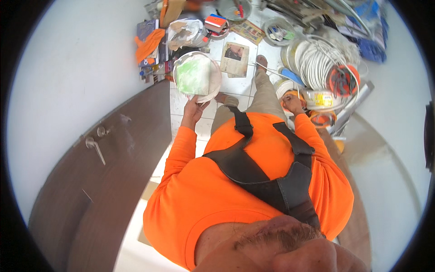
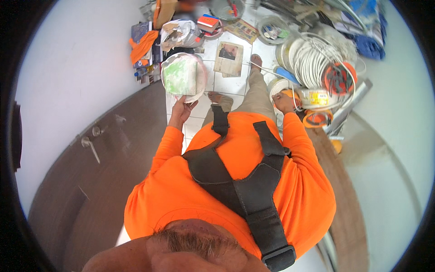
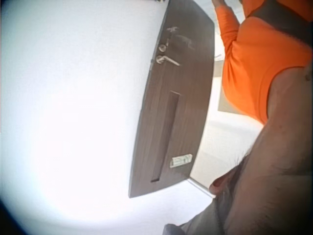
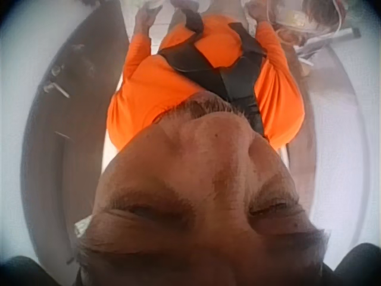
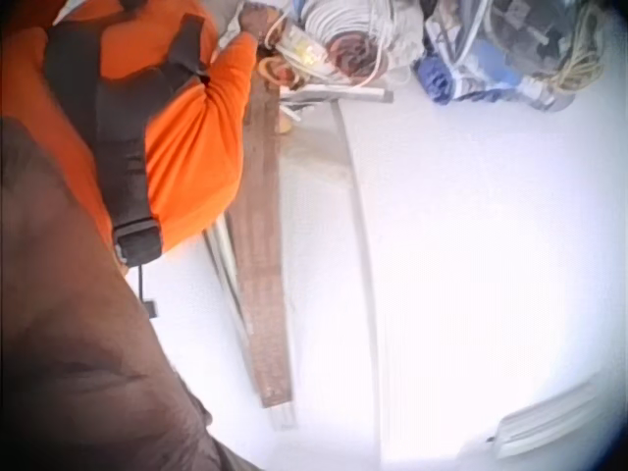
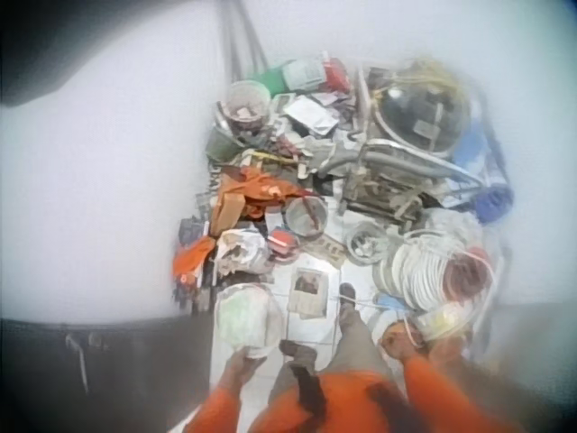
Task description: The person walks into a cluttered room and picks up a small white container. Using a small tool, they scrape the inside of the container to remove residue, then walk back out of the room.
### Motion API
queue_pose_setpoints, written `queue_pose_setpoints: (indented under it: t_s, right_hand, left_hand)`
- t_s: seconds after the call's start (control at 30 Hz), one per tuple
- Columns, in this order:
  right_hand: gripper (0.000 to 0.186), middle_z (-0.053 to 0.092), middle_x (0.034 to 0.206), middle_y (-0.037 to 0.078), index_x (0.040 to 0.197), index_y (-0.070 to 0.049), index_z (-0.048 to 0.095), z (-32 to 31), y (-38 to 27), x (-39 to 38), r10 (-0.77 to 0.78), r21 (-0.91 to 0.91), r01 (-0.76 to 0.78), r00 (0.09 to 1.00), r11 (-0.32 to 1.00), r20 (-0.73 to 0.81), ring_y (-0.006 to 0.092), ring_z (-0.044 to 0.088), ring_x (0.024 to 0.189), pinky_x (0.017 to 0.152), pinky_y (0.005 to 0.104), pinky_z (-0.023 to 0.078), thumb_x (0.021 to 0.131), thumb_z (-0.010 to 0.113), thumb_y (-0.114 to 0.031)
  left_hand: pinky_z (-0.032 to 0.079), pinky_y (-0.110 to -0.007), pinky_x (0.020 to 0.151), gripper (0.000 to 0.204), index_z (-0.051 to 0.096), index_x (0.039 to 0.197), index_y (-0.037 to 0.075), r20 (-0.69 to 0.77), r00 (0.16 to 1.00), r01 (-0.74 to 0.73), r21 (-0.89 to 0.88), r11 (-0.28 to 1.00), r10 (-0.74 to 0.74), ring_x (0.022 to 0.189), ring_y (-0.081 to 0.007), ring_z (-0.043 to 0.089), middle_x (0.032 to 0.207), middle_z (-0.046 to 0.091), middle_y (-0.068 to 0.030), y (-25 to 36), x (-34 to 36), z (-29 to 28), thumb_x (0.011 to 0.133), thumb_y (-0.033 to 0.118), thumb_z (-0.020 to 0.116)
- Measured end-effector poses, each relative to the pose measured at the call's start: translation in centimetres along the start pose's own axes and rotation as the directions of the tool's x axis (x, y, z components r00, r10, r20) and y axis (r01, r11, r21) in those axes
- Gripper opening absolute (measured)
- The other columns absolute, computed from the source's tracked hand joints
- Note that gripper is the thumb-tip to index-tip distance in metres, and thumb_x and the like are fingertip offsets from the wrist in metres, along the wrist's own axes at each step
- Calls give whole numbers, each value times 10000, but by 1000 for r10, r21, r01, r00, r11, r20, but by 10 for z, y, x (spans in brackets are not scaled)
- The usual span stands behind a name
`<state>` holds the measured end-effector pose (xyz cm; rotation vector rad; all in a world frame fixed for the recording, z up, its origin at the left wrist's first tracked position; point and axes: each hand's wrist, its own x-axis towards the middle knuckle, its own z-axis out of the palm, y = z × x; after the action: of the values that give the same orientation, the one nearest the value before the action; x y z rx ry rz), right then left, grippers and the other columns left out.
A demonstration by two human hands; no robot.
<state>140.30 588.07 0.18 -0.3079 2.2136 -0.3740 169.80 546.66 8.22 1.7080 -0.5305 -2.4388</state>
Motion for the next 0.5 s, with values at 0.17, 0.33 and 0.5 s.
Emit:
queue_pose_setpoints:
  t_s: [0.17,0.33,0.5]
  right_hand:
    - [428,711,851,156,1030,-13,718,-89,-89,79,-271,25,276,954,961,-129,285,669,780,737,368,510,936,664,-426]
    - [389,728,1035,177,1143,2,690,-188,-249,74,-533,296,594,803,748,-266,260,709,873,789,339,542,902,752,-297]
    - [680,530,1445,134,1384,-127,563,-208,-306,48,-887,-142,897,372,420,-273,336,536,1284,1020,423,460,760,831,-152]
  left_hand:
    - [548,-446,991,410,422,1440,64,-49,986,-157,28,987,158,1189,-268,611,1366,568,-138,-3,-1,66,1050,175,486]
    - [588,-394,860,381,480,1385,62,11,961,-275,94,957,275,1105,-230,651,1257,628,-98,-9,-13,160,1017,122,561]
    - [600,-354,812,358,549,1340,41,80,933,-360,250,899,351,1020,-192,684,1190,668,-88,-12,-6,210,994,106,616]
